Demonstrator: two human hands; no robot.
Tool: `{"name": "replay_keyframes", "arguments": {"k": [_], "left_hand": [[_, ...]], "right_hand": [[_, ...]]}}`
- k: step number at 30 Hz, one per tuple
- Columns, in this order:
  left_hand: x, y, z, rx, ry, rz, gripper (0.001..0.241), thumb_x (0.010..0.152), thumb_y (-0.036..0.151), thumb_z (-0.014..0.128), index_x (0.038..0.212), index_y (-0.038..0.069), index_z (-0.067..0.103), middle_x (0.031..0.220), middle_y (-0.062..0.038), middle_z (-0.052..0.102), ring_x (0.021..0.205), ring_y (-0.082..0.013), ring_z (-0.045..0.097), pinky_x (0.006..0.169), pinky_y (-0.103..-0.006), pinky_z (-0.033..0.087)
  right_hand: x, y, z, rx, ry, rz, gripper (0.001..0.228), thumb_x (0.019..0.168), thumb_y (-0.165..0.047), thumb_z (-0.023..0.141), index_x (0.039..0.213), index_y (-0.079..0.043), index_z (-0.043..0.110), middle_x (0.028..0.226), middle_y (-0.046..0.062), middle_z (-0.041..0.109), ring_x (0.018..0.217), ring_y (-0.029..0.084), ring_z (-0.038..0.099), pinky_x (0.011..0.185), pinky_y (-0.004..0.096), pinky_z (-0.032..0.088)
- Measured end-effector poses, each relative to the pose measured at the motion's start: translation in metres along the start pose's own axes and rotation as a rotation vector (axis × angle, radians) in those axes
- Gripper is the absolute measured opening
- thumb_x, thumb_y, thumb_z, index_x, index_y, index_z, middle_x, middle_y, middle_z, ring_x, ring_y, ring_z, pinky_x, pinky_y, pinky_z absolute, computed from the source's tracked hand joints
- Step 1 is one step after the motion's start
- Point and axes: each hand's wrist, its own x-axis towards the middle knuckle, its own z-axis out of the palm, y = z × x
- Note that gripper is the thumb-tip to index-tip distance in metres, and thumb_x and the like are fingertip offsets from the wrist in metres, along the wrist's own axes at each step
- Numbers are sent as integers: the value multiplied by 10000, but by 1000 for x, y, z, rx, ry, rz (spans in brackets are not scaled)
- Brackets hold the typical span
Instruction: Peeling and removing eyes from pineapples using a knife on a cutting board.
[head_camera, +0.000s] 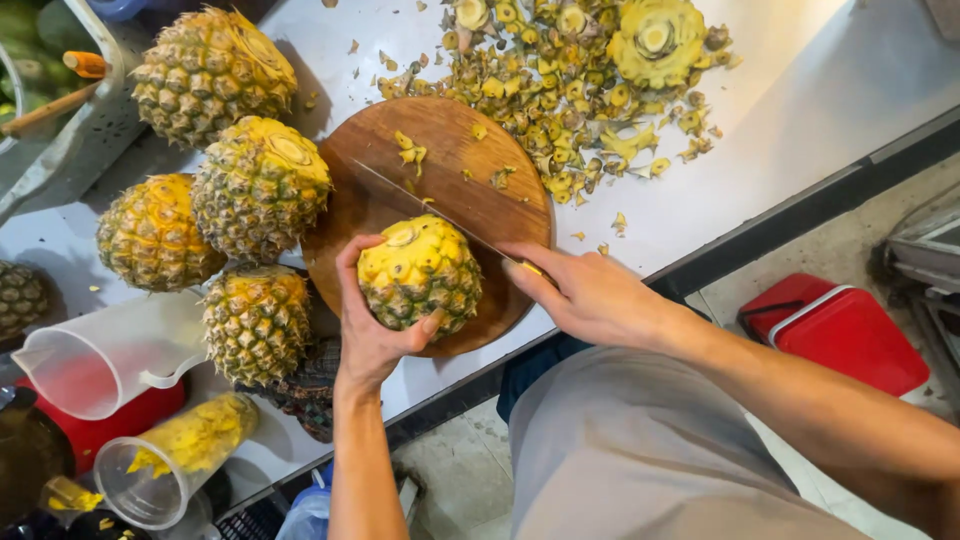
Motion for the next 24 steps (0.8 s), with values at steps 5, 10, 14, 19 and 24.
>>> {"name": "replay_keyframes", "arguments": {"k": [5, 10, 14, 19, 24], "left_hand": [[-1, 22, -40, -5, -7, -34, 1193, 663, 527, 839, 1605, 173, 197, 1500, -188, 414, 1388, -338, 358, 1140, -584, 345], [1, 47, -8, 320, 204, -115, 1117, 523, 300, 1023, 1428, 160, 383, 1407, -286, 503, 1359, -476, 491, 1129, -598, 356], [-6, 50, 22, 391, 143, 188, 1128, 526, 159, 1033, 1461, 143, 402, 1392, -258, 483, 1321, -487, 512, 1052, -642, 435], [-18, 38, 24, 625, 37, 456, 1078, 625, 166, 969, 1480, 128, 315, 1512, -179, 400, 1384, -374, 492, 1173, -472, 470], [-18, 28, 29, 584, 81, 481, 1112, 620, 165, 966, 1499, 143, 286, 1528, -172, 393, 1414, -379, 475, 1209, -491, 449]], "right_hand": [[-13, 14, -9, 138, -90, 147, 535, 995, -486, 327, 1446, -310, 554, 863, 191, 776, 961, 398, 749, 934, 524, 559], [-32, 8, -10, 46, 97, 142, 513, 996, -431, 415, 1492, -352, 519, 871, 251, 774, 923, 476, 730, 909, 545, 547], [-36, 37, -18, 40, 65, 98, 497, 975, -373, 475, 1464, -323, 545, 854, 301, 756, 928, 518, 709, 876, 555, 553], [-34, 136, -34, 917, -456, 182, 369, 1061, -322, 469, 925, 4, 576, 591, 129, 506, 407, 159, 391, 321, 307, 289], [-27, 171, -33, 931, -523, 249, 414, 1049, -382, 481, 944, 4, 584, 598, 96, 488, 419, 148, 387, 338, 285, 290]]}}
